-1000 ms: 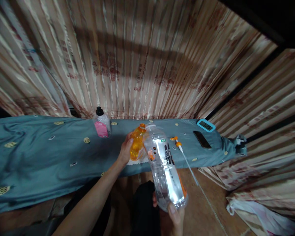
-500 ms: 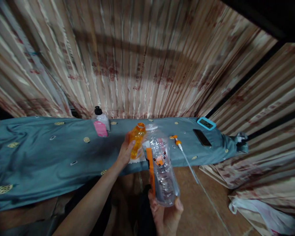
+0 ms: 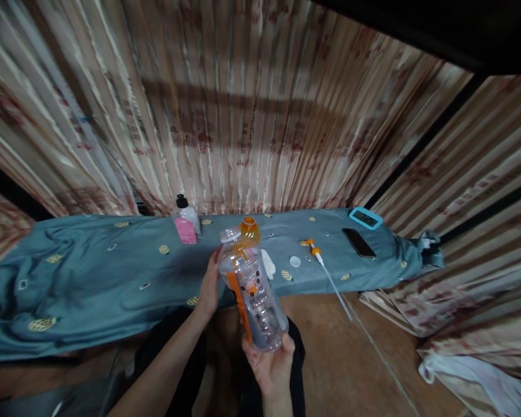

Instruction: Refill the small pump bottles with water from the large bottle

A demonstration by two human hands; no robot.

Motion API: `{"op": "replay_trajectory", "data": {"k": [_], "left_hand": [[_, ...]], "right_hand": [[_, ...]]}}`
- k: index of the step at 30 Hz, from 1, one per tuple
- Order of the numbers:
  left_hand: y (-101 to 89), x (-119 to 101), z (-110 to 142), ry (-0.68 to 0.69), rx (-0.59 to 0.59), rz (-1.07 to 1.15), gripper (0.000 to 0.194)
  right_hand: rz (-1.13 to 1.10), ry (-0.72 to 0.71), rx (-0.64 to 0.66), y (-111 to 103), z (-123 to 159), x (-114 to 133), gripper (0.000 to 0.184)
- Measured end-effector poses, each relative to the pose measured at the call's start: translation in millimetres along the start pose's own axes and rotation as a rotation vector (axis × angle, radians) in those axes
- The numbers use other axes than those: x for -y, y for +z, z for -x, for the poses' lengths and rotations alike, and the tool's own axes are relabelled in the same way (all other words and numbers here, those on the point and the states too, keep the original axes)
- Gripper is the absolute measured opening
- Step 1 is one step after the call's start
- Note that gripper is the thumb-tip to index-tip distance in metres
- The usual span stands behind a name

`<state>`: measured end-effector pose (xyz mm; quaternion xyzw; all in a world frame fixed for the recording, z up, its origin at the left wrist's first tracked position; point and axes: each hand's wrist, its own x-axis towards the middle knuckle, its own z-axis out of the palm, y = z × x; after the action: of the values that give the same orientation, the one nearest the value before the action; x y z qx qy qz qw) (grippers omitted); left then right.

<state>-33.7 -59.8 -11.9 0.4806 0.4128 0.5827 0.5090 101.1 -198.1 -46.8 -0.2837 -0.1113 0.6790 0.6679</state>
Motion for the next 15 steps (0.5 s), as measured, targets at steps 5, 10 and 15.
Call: {"op": "replay_trajectory", "data": {"k": [5,10,15], "left_hand": [[-12.9,-12,50,0.007,-0.016,0.134,0.066],[-13.0,-35,70,-0.135,-0.077,0.001,0.060],[-17.5,-49,65,-0.222,-0.162,0.037,0.055]], "right_hand": [[-0.009,0.097,0.074,-12,-13,-27,0.054],[0.036,0.252,0.115,-17,-24,-49,0.044],[0.114,0.340,0.253,-7,-32,-55,0.043]]}}
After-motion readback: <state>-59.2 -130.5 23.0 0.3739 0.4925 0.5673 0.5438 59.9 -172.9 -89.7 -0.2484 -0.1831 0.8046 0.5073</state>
